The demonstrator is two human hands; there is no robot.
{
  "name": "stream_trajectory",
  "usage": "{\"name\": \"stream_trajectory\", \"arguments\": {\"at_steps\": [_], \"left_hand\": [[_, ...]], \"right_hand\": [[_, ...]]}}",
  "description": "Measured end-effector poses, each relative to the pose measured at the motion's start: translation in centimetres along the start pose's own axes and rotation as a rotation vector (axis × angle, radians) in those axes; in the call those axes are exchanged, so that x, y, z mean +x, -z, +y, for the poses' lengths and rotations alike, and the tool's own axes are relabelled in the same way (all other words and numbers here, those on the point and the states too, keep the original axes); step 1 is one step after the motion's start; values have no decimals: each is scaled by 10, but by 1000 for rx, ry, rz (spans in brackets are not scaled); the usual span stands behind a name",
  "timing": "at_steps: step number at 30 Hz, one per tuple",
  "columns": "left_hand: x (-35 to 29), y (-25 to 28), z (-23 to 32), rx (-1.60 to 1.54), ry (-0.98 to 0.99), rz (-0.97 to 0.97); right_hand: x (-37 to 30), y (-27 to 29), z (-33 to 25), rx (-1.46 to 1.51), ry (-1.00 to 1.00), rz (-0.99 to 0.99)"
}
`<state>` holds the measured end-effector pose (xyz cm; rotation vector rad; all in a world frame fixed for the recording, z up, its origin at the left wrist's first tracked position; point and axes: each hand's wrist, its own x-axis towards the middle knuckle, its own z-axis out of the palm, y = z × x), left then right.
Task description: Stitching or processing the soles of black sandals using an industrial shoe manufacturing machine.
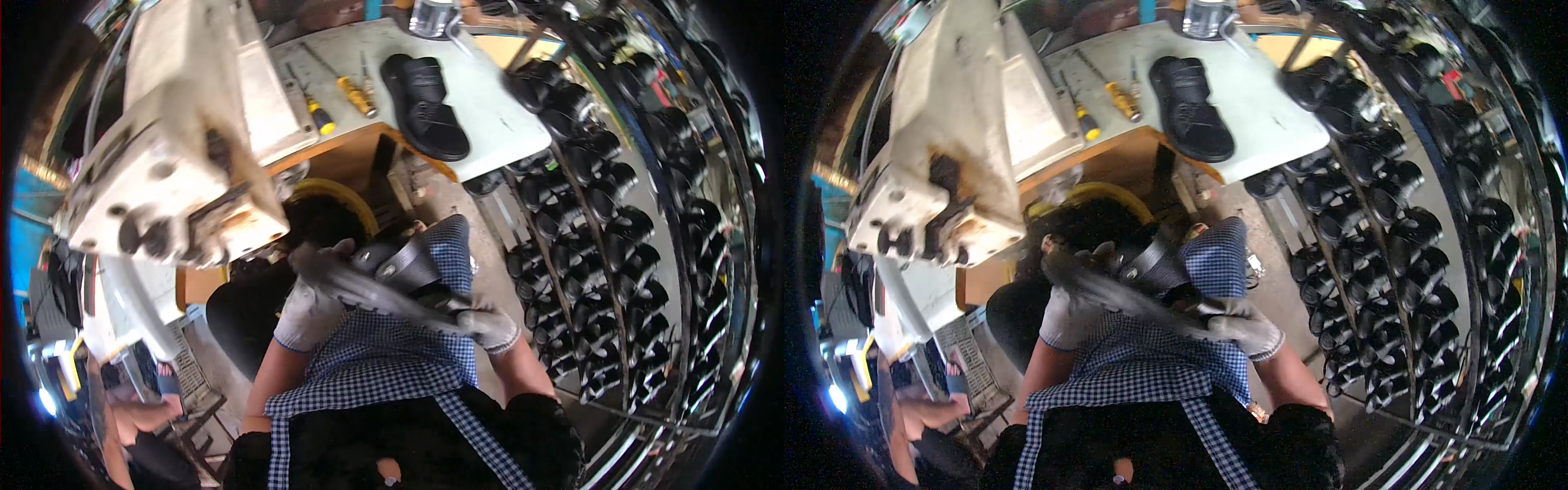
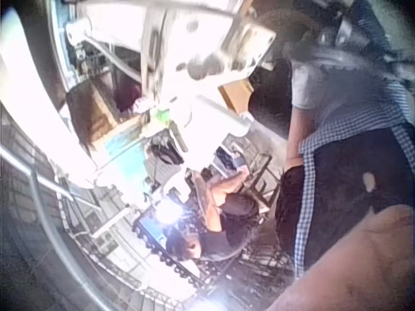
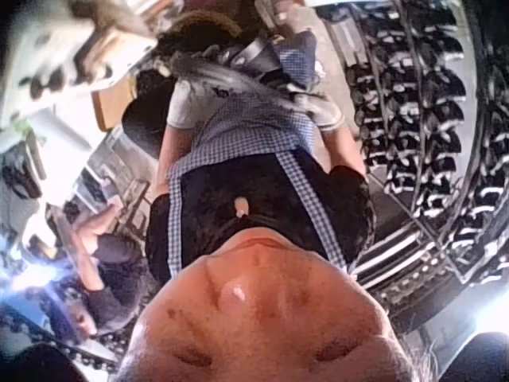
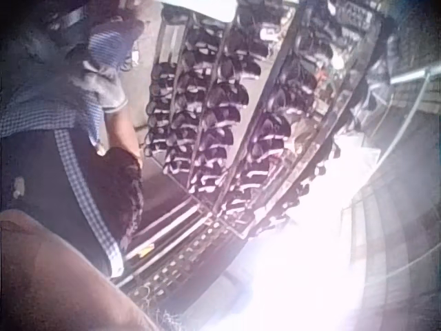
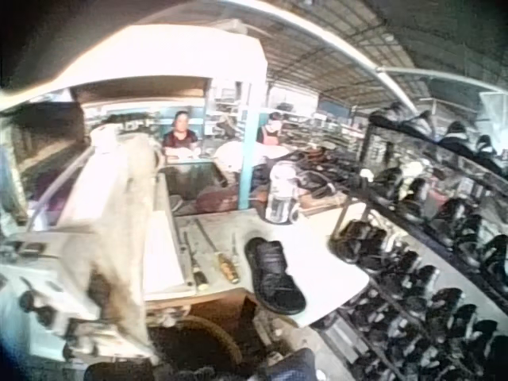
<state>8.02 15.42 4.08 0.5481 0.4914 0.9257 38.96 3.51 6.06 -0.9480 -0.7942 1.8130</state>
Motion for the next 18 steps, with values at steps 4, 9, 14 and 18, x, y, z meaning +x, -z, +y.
{"name": "stream_trajectory", "arguments": {"at_steps": [4, 9, 14, 18], "left_hand": [[2, 13, -9, -92, 63, 145], [-17, 9, -17, -5, 247, 305], [-25, 14, -28, 148, 160, 369], [-9, 15, -37, 191, 151, 421]], "right_hand": [[17, 33, -41, -727, 585, 668], [139, 100, -116, -1337, 718, 1014], [208, 98, -150, -1675, 605, 804], [233, 74, -141, -1619, 626, 913]]}}
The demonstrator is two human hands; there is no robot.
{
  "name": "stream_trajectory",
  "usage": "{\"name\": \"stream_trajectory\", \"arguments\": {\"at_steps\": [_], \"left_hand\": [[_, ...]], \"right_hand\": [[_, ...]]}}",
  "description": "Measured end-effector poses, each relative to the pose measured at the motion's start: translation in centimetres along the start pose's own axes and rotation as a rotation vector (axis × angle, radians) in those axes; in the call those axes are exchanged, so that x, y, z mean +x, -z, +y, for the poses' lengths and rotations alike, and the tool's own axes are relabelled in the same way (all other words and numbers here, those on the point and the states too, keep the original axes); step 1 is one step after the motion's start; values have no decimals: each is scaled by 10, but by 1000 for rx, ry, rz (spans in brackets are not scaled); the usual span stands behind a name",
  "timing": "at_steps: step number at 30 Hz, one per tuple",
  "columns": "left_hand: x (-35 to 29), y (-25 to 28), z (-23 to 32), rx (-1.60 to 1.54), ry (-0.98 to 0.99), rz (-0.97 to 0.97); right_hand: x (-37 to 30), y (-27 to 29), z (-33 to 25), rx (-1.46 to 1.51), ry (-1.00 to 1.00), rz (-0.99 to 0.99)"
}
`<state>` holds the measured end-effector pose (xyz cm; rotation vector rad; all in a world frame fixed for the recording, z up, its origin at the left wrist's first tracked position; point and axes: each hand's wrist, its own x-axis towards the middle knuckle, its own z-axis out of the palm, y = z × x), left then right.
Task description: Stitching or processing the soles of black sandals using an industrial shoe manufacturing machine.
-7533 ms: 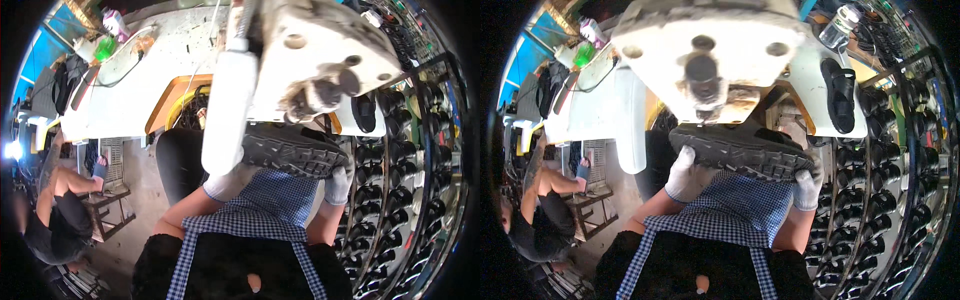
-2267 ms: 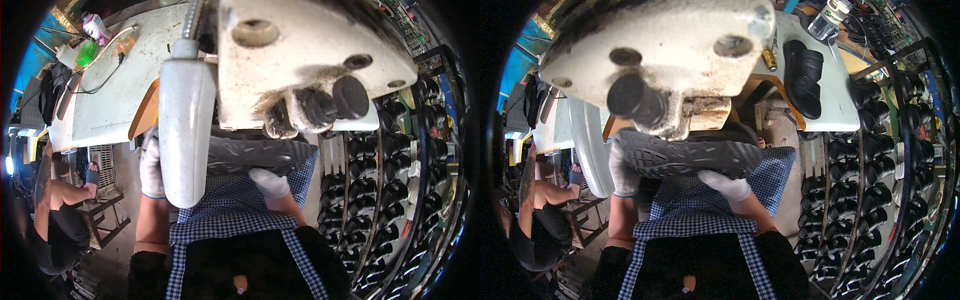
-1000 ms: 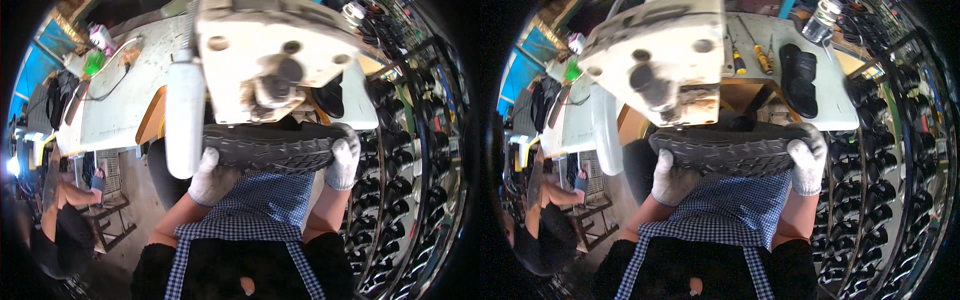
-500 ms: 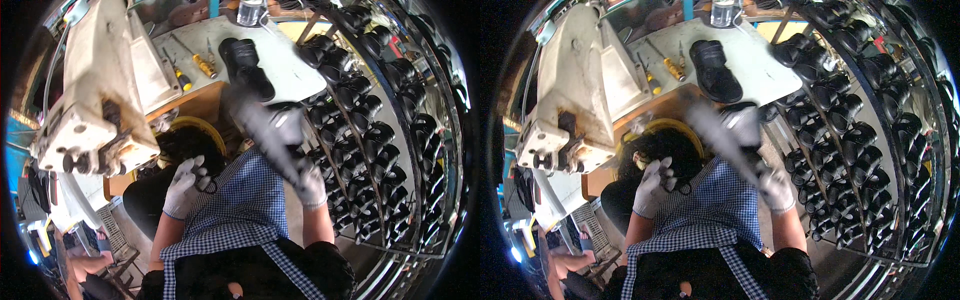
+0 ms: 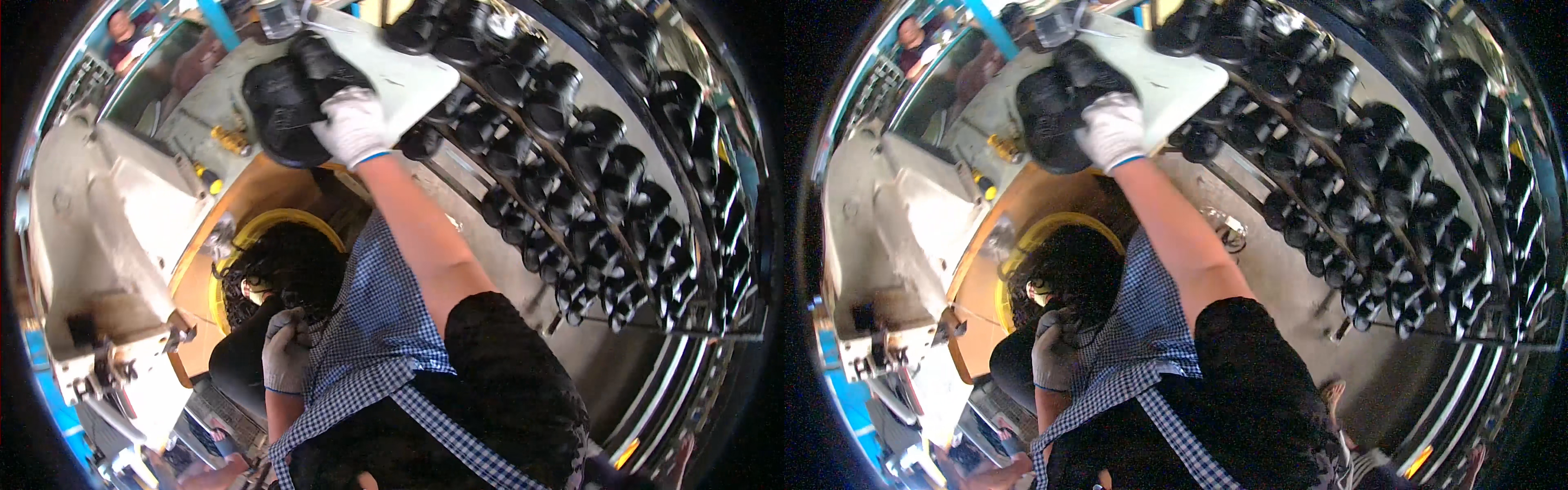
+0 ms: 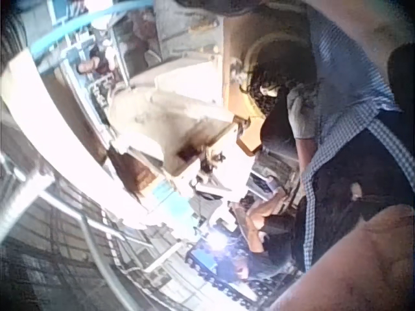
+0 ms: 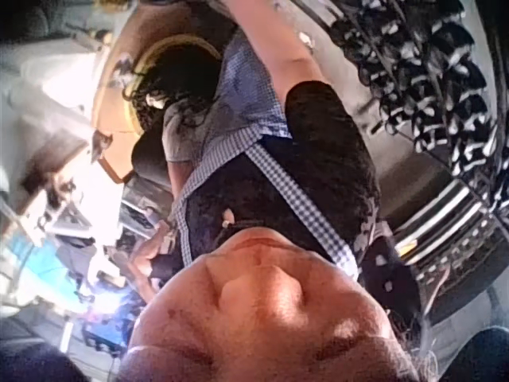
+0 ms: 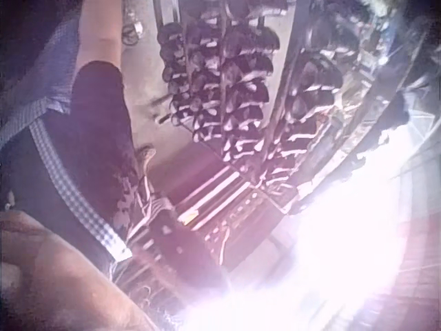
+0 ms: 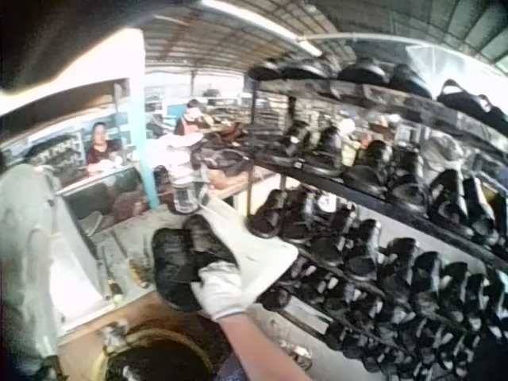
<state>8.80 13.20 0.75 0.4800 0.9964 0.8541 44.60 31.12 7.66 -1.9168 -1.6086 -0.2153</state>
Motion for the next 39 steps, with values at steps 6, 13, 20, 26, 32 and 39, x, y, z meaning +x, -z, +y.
{"name": "stream_trajectory", "arguments": {"at_steps": [6, 13, 20, 26, 32, 39], "left_hand": [[35, -37, 9, 542, -85, -11], [73, -36, -18, 598, -78, -36], [72, -15, -45, 532, 89, 72], [66, -15, -48, 626, 120, 213], [71, -26, -51, 636, 120, 237], [60, -10, -58, 740, 121, 261]], "right_hand": [[-142, 28, 56, 158, 48, 109], [-368, 4, 139, 192, -353, 185], [-355, -113, 267, -210, -800, 135], [-277, -178, 354, -527, -957, 60], [-288, -167, 359, -131, -1127, -337], [-399, -41, 410, -483, -1272, -283]]}}
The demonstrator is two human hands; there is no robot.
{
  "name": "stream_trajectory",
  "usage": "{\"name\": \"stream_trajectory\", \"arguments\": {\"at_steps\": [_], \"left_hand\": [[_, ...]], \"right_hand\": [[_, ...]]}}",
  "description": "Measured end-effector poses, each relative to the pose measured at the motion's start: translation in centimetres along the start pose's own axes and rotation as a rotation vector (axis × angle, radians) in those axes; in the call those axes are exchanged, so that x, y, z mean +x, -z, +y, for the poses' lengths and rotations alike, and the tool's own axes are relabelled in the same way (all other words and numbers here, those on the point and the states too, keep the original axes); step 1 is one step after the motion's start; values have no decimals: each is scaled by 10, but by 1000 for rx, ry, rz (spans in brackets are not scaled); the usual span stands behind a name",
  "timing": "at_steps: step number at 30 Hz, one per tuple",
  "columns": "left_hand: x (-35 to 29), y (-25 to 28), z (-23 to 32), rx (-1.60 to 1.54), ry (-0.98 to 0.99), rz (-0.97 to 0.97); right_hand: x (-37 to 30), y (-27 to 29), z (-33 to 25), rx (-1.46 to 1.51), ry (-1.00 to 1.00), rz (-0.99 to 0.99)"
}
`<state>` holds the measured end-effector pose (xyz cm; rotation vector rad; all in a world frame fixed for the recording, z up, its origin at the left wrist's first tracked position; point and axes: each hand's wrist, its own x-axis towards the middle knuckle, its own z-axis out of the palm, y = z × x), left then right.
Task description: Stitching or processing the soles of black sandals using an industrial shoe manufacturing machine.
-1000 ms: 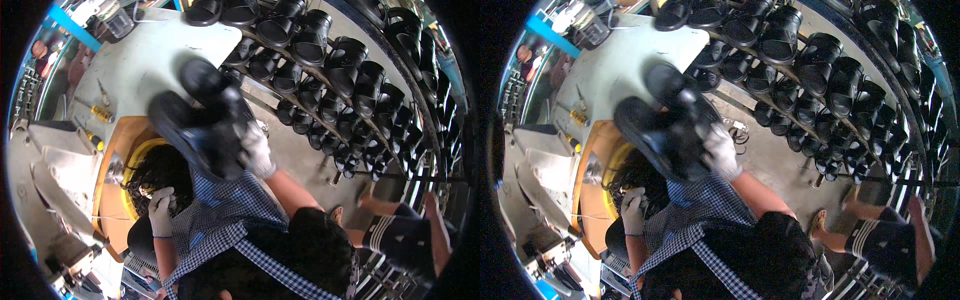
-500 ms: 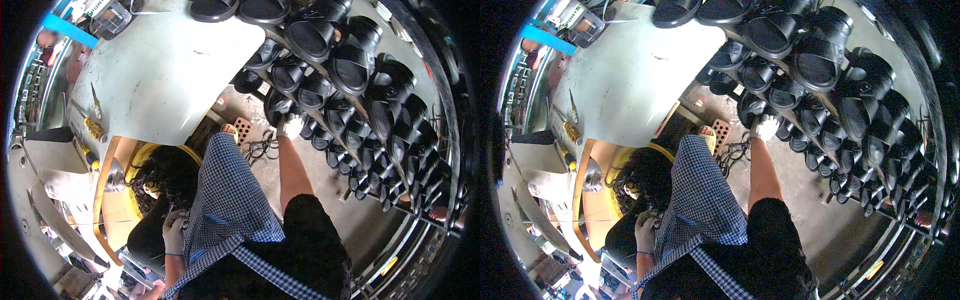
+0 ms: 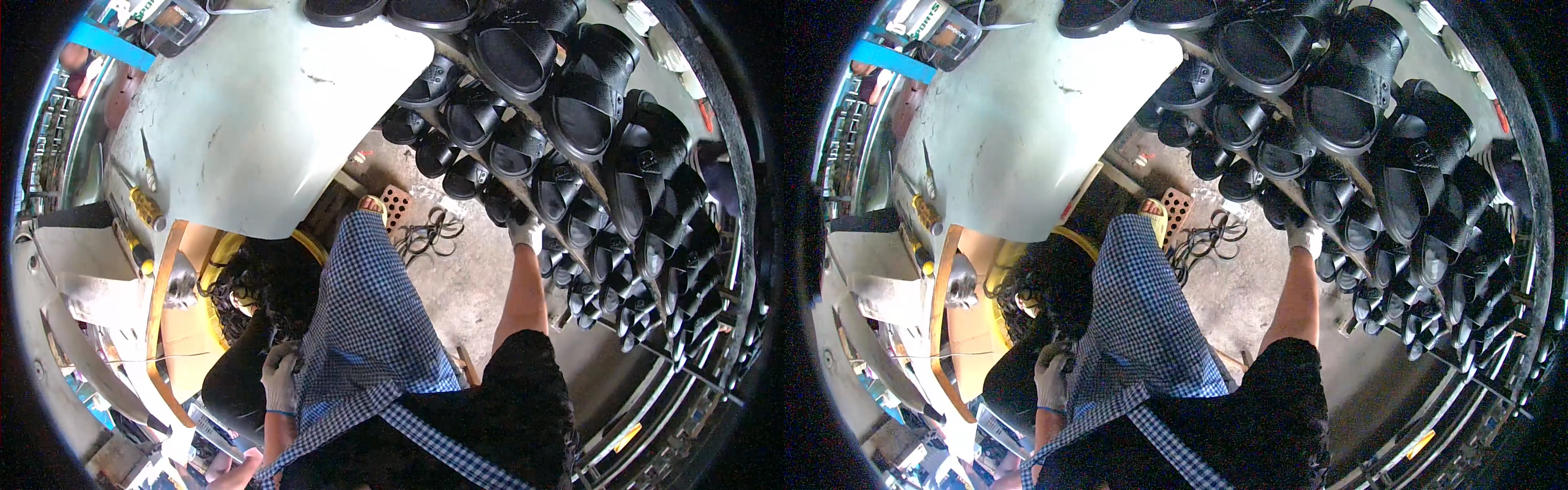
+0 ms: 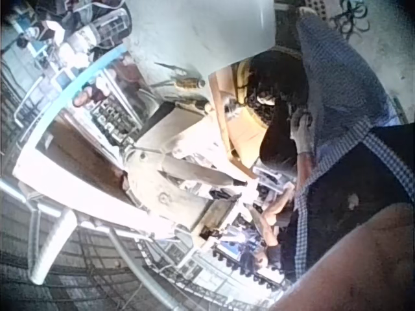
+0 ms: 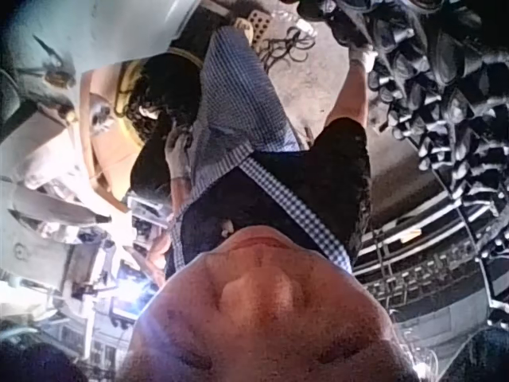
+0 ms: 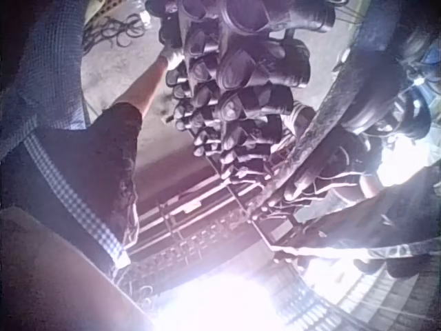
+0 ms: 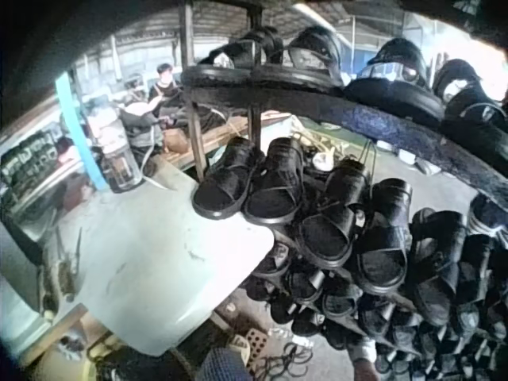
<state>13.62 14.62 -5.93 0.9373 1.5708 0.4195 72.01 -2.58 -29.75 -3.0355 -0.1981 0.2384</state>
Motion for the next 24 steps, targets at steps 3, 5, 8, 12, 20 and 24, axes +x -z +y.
{"name": "stream_trajectory", "arguments": {"at_steps": [3, 5, 8, 12, 20, 24], "left_hand": [[0, 2, -9, -6, -26, -71], [-1, 3, -11, 18, -23, -72], [-6, 6, -9, 34, -60, -118], [-19, 12, -5, 62, -66, -108], [-21, 8, -7, 134, -29, -37], [-15, -1, -8, 51, -55, -67]], "right_hand": [[25, 0, 4, -39, 71, -189], [34, 2, -3, -98, 73, -235], [25, 5, -8, -134, 65, -420], [-7, 2, 12, 19, -16, -154], [6, 4, 59, 20, 100, -189], [26, 2, 30, -31, 123, -217]]}}
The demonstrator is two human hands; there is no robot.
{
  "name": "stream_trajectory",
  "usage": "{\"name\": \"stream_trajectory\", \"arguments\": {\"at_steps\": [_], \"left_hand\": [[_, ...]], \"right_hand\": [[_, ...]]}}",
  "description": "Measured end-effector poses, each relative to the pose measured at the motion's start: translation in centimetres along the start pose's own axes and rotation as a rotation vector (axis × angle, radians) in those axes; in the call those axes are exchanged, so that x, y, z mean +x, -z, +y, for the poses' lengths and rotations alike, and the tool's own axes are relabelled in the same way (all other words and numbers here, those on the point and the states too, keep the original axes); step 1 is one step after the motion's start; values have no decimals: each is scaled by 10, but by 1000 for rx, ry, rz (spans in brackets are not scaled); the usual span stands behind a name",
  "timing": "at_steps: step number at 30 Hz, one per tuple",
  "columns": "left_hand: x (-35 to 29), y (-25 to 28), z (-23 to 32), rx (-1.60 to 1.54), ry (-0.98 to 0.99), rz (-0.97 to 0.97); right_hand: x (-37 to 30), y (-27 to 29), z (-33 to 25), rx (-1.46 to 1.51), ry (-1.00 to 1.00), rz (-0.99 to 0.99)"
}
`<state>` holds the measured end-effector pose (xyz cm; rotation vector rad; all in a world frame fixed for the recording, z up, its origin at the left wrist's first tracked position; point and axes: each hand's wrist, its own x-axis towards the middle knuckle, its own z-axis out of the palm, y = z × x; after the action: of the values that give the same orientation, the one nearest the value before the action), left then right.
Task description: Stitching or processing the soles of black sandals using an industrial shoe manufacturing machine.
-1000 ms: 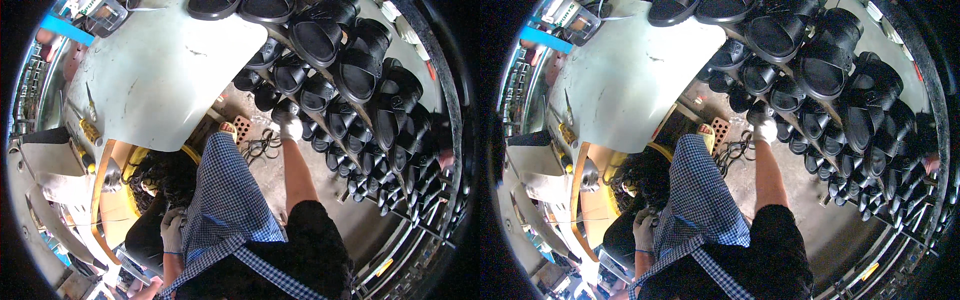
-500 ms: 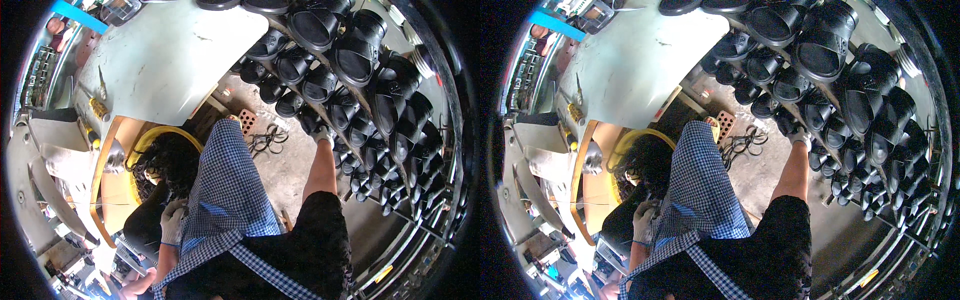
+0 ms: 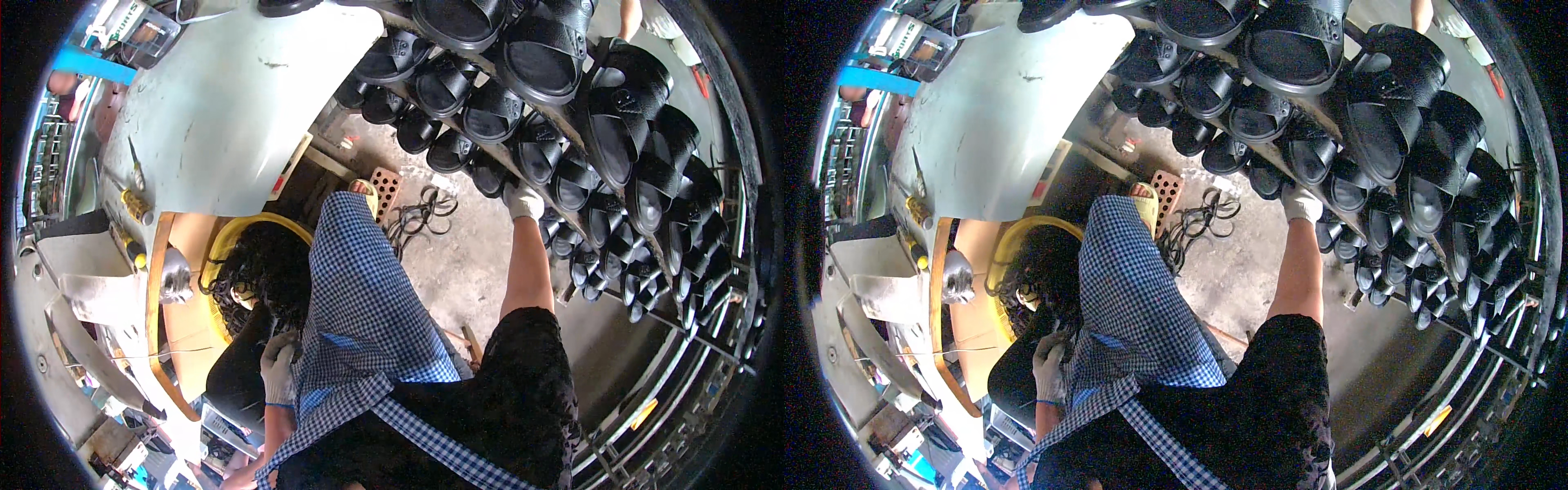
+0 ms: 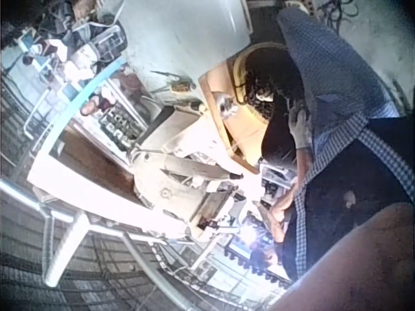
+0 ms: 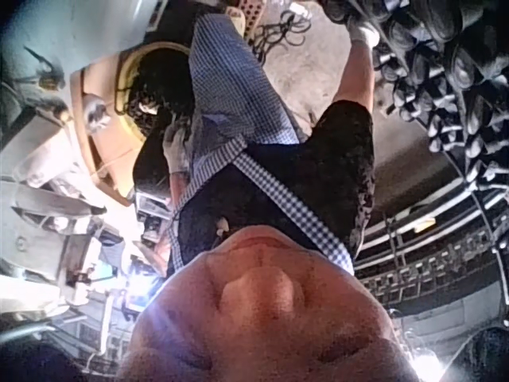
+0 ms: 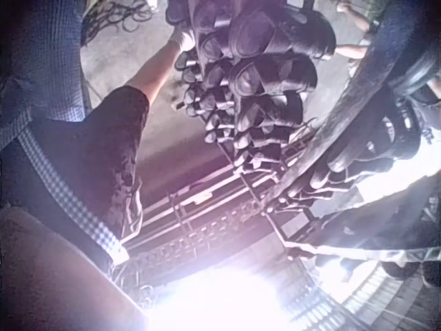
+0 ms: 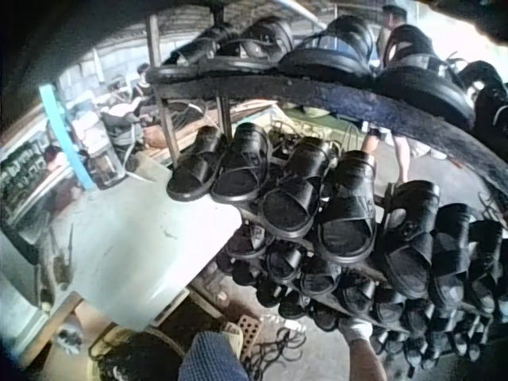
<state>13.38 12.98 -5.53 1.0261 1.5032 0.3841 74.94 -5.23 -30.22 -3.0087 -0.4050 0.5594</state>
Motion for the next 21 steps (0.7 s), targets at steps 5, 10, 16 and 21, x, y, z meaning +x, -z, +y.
{"name": "stream_trajectory", "arguments": {"at_steps": [5, 10, 16, 21], "left_hand": [[0, -7, -1, -5, 65, 38], [-6, -11, -1, 70, -32, -25], [-3, -4, -5, -31, -52, -93], [-2, 12, -20, -81, -69, -131]], "right_hand": [[27, -13, -32, -17, 132, -2], [-20, -33, -38, -271, 112, 135], [-177, 1, -58, 138, 226, 439], [-277, 113, -111, 664, 498, 293]]}}
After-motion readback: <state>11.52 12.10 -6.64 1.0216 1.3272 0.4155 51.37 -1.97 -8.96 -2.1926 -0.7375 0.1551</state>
